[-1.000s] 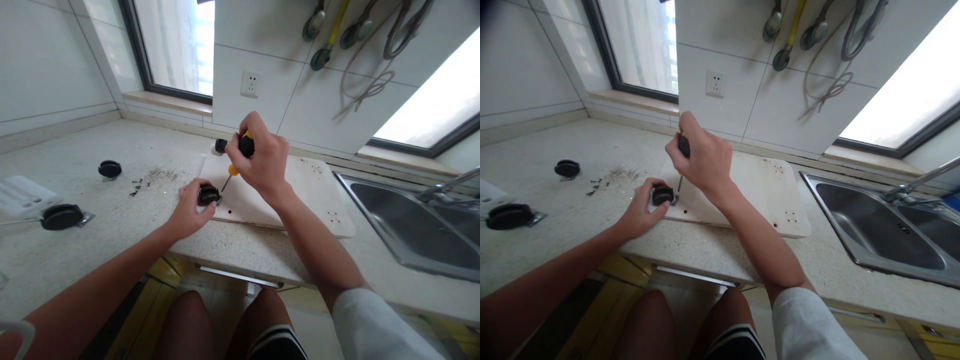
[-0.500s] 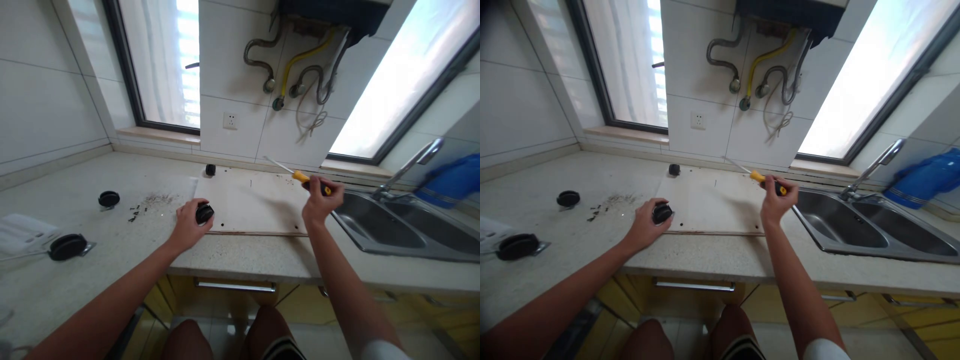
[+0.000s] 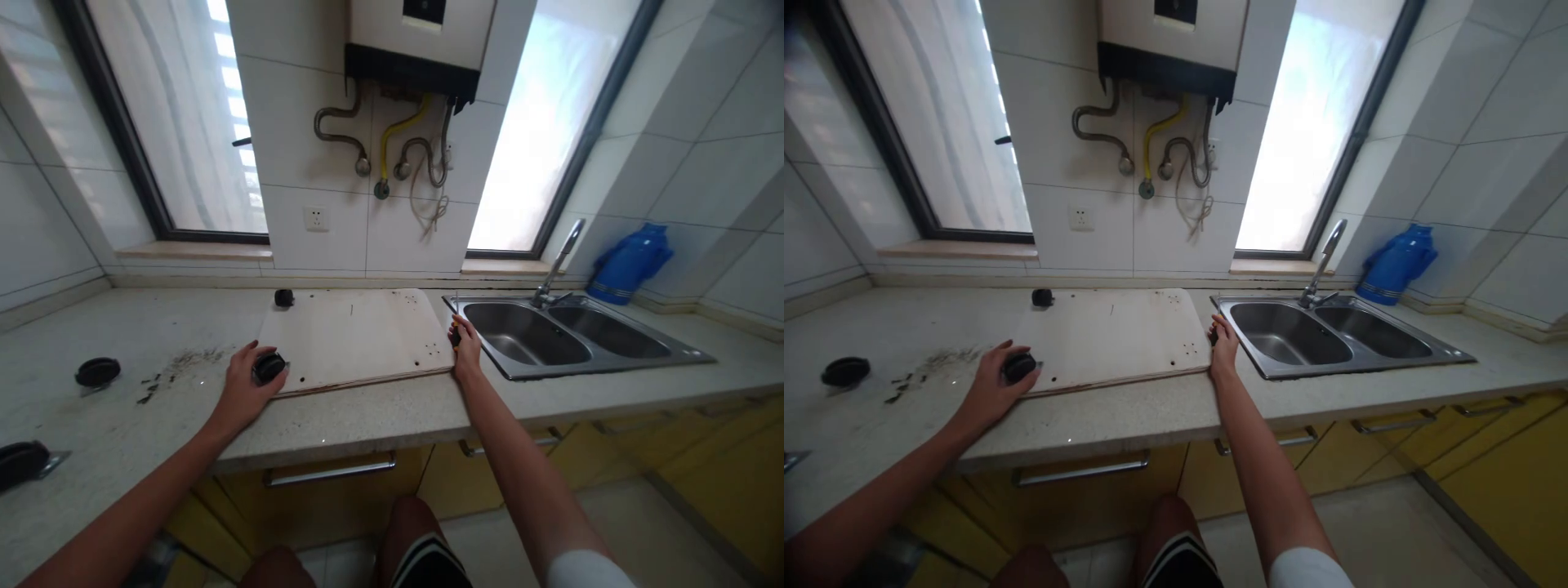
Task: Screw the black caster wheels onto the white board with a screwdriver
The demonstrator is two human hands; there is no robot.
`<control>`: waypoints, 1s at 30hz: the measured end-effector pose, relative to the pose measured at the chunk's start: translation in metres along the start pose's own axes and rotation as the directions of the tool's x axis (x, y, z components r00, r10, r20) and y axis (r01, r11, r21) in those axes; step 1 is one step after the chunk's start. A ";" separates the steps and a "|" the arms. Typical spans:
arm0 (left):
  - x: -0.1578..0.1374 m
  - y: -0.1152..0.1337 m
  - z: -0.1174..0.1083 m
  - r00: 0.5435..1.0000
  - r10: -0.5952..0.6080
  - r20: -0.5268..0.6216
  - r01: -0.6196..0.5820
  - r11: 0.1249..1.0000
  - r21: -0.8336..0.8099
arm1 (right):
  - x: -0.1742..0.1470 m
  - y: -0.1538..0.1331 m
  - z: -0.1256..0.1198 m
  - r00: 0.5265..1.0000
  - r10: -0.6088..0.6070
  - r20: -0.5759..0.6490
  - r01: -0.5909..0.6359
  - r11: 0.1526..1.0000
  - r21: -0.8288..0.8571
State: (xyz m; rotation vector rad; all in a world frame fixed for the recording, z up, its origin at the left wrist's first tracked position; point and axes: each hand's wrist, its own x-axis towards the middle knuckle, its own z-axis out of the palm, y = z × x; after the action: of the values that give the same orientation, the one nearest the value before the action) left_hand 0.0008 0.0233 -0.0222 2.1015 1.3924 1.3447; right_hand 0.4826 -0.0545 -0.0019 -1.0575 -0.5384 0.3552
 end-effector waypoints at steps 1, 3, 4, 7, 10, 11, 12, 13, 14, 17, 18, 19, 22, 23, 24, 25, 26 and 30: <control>-0.001 0.001 0.000 1.000 0.009 0.000 -0.009 1.000 0.002 | 0.001 -0.002 -0.001 1.000 0.031 0.006 -0.031 0.998 0.048; -0.002 0.004 -0.001 1.000 0.028 -0.010 -0.028 1.000 0.007 | 0.002 -0.007 -0.003 0.996 0.086 0.021 -0.088 0.985 0.151; -0.002 0.006 -0.002 0.999 0.034 -0.014 -0.034 0.999 0.011 | 0.001 -0.010 -0.004 0.994 0.105 0.037 -0.110 0.976 0.189; -0.003 0.011 -0.005 0.999 0.030 -0.027 -0.030 0.999 0.024 | -0.001 -0.015 -0.005 0.987 0.132 0.096 -0.152 0.955 0.255; -0.004 0.014 -0.006 0.999 -0.003 -0.036 0.004 0.999 0.035 | -0.004 -0.014 -0.004 0.982 0.132 0.136 -0.164 0.952 0.259; -0.005 0.015 -0.006 0.999 -0.018 -0.037 0.020 0.999 0.039 | -0.004 -0.013 -0.003 0.982 0.129 0.139 -0.161 0.954 0.253; -0.005 0.015 -0.006 0.999 -0.032 -0.037 0.034 0.998 0.044 | -0.005 -0.012 -0.003 0.983 0.122 0.136 -0.153 0.958 0.244; -0.005 0.015 -0.005 0.998 -0.043 -0.039 0.045 0.998 0.049 | -0.005 -0.011 -0.003 0.986 0.113 0.127 -0.140 0.962 0.234; -0.005 0.014 -0.005 0.998 -0.052 -0.043 0.054 0.997 0.053 | -0.005 -0.010 -0.003 0.989 0.099 0.112 -0.122 0.967 0.223; -0.005 0.010 -0.004 0.996 -0.068 -0.058 0.071 0.996 0.054 | -0.006 -0.007 -0.003 0.997 0.044 0.058 -0.054 0.985 0.165; -0.004 0.009 -0.003 0.995 -0.074 -0.062 0.078 0.996 0.052 | -0.007 -0.006 -0.003 0.999 0.029 0.046 -0.035 0.990 0.139; -0.004 0.008 -0.003 0.994 -0.084 -0.067 0.087 0.995 0.049 | -0.009 -0.005 -0.003 0.999 0.014 0.041 -0.018 0.994 0.110; -0.003 0.007 -0.003 0.989 -0.125 -0.085 0.127 0.991 0.027 | -0.014 -0.002 -0.002 0.997 -0.035 0.072 0.034 0.999 0.021; -0.004 0.008 -0.003 0.986 -0.142 -0.085 0.144 0.989 0.013 | -0.015 -0.001 -0.001 0.994 -0.053 0.095 0.054 0.999 -0.007; -0.004 0.009 -0.003 0.984 -0.156 -0.082 0.156 0.988 -0.001 | -0.017 -0.001 -0.001 0.991 -0.068 0.117 0.072 0.997 -0.032; -0.005 0.011 -0.003 0.984 -0.164 -0.076 0.163 0.987 -0.014 | -0.018 0.000 -0.001 0.988 -0.077 0.137 0.085 0.995 -0.055; -0.005 0.013 -0.003 0.984 -0.165 -0.069 0.164 0.986 -0.023 | -0.019 0.000 -0.001 0.985 -0.081 0.151 0.094 0.993 -0.076; -0.004 0.019 -0.008 0.976 -0.213 -0.050 0.212 0.977 -0.035 | -0.025 -0.005 -0.006 0.973 -0.087 0.213 0.121 0.980 -0.157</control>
State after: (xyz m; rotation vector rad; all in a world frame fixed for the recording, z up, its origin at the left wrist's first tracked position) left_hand 0.0052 0.0082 -0.0077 1.8499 1.5588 1.3339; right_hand 0.4656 -0.0744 -0.0059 -1.1576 -0.8180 0.3319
